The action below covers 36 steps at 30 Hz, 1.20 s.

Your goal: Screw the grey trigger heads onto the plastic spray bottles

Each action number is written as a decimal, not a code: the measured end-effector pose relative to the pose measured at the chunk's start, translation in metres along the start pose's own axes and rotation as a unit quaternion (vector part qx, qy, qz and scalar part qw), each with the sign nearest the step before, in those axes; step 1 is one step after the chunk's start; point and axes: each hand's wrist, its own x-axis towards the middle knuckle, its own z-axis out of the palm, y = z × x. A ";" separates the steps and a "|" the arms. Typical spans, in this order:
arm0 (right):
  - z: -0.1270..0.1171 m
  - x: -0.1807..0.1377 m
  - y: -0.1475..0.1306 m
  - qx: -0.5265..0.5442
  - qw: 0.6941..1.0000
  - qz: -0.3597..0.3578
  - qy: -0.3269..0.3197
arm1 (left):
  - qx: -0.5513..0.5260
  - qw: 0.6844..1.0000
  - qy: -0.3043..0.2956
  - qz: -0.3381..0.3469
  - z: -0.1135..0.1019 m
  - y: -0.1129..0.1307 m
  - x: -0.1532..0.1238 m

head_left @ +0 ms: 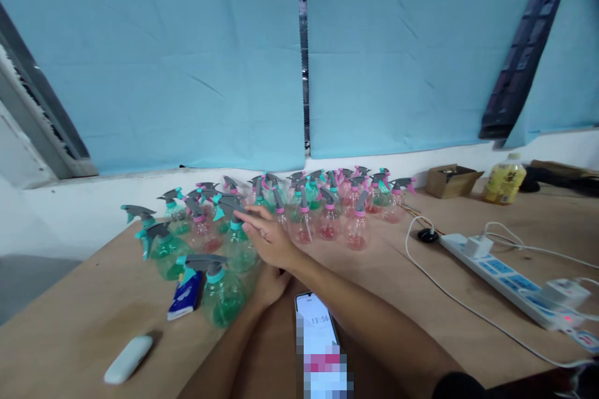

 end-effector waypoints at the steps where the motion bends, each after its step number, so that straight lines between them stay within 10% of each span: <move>1: -0.006 0.002 -0.004 0.000 1.000 0.000 0.028 | 0.008 1.000 -0.002 -0.008 -0.001 0.002 0.000; 10: -0.055 0.000 0.009 0.056 0.976 0.065 0.202 | -0.022 1.000 -0.006 0.021 -0.004 0.004 0.003; 15: -0.071 -0.018 0.037 0.060 0.973 0.110 0.196 | -0.033 0.996 -0.049 0.070 -0.003 0.002 0.006; 29: -0.089 -0.047 0.075 -0.004 0.976 0.148 0.162 | 0.019 0.996 0.090 0.021 -0.009 -0.003 0.011; 36: -0.098 -0.046 0.074 0.134 0.965 0.220 0.044 | 0.014 0.995 0.102 0.016 -0.008 -0.006 0.012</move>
